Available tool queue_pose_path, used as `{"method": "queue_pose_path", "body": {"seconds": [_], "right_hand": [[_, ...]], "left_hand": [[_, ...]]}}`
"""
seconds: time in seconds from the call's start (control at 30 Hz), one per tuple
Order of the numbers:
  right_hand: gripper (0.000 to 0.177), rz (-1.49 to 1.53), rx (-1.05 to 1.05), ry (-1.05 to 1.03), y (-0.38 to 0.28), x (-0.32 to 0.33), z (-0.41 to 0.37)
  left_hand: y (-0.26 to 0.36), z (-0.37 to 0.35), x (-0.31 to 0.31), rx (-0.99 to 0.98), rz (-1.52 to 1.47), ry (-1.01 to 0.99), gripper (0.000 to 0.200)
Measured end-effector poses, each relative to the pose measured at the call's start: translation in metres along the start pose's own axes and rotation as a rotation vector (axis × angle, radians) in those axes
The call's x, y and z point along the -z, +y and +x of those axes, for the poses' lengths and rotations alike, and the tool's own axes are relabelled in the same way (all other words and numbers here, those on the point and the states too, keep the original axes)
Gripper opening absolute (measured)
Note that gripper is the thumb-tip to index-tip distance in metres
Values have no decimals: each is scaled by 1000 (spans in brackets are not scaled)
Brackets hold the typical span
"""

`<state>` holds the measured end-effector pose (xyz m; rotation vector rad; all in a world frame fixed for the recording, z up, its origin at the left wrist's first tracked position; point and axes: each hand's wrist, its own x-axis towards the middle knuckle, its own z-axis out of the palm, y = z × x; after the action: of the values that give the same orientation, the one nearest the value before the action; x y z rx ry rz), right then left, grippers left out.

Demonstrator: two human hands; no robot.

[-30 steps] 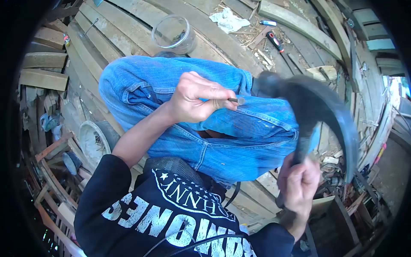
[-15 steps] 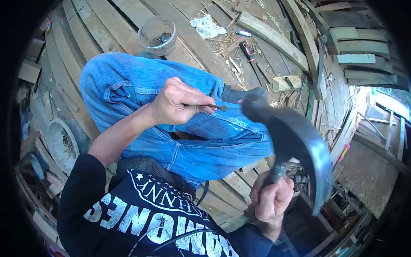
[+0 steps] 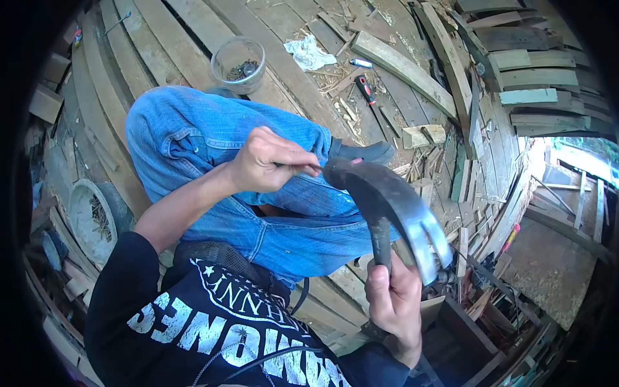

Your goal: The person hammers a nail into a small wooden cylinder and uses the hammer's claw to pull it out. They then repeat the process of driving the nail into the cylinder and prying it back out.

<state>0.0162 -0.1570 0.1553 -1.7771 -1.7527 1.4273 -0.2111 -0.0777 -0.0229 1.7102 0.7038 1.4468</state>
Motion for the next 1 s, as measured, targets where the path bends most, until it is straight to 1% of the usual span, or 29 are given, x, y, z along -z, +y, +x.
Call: {"method": "queue_pose_path", "body": {"seconds": [0.03,0.1,0.13,0.17,0.23,0.3,0.33,0.37,0.43,0.47,0.5,0.57,0.6,0.63,0.67,0.7,0.77,0.8,0.83,0.87,0.9,0.93,0.97,1.0], "right_hand": [[40,81,16,-7,1,-1,1],[40,144,87,76,5,-1,-1],[41,111,134,122,6,-1,0],[41,176,189,199,11,-2,-2],[38,258,230,211,15,-2,-2],[50,-29,144,117,4,-4,5],[50,-63,40,80,-10,-10,5],[50,15,54,70,-6,-9,1],[46,110,108,152,-15,-6,-6],[44,151,213,207,-6,-3,-11],[42,405,175,344,-9,-12,-16],[41,184,296,291,-1,-9,-11],[41,-36,219,277,-3,-11,-7],[43,-133,96,171,-10,-14,-3],[43,-146,137,169,-9,-12,-2],[43,-164,181,159,-6,-9,1],[40,141,193,143,-9,2,-8],[38,293,211,295,-16,-3,-11],[39,583,136,448,-20,-11,-13],[37,357,203,354,-13,-8,-9],[40,131,265,259,-9,-5,-2],[42,-63,153,153,-15,-2,-3],[47,-193,74,89,-10,-4,1],[46,-155,58,124,-18,-5,-2]], "left_hand": [[1,1,0,-8,-1,-11,28],[1,0,0,32,-33,-10,28],[-2,-1,-2,22,-64,12,29],[-2,-2,-3,25,-64,12,29],[0,-1,-1,54,-76,20,28],[0,-1,0,57,-77,24,28],[0,0,-2,66,-92,30,29],[-1,4,-1,50,-91,33,29],[2,1,-2,64,-68,12,29],[1,-3,-4,75,-71,21,29],[-1,-4,-6,76,-88,41,29],[-3,-3,-3,62,-94,62,29],[-1,-2,-2,47,-68,53,30],[1,-1,-1,32,-46,43,30],[2,0,0,67,-79,26,30],[-1,4,1,53,-74,29,30],[-1,-4,-4,96,-101,58,28],[-2,-5,-7,108,-150,85,27],[-2,-6,-7,107,-152,86,27],[-2,-5,-5,85,-131,73,27],[-2,-4,-4,63,-110,61,28],[-5,-4,-4,56,-101,48,28],[-3,-3,-4,51,-101,42,28],[-2,-2,-4,43,-103,33,28]]}}
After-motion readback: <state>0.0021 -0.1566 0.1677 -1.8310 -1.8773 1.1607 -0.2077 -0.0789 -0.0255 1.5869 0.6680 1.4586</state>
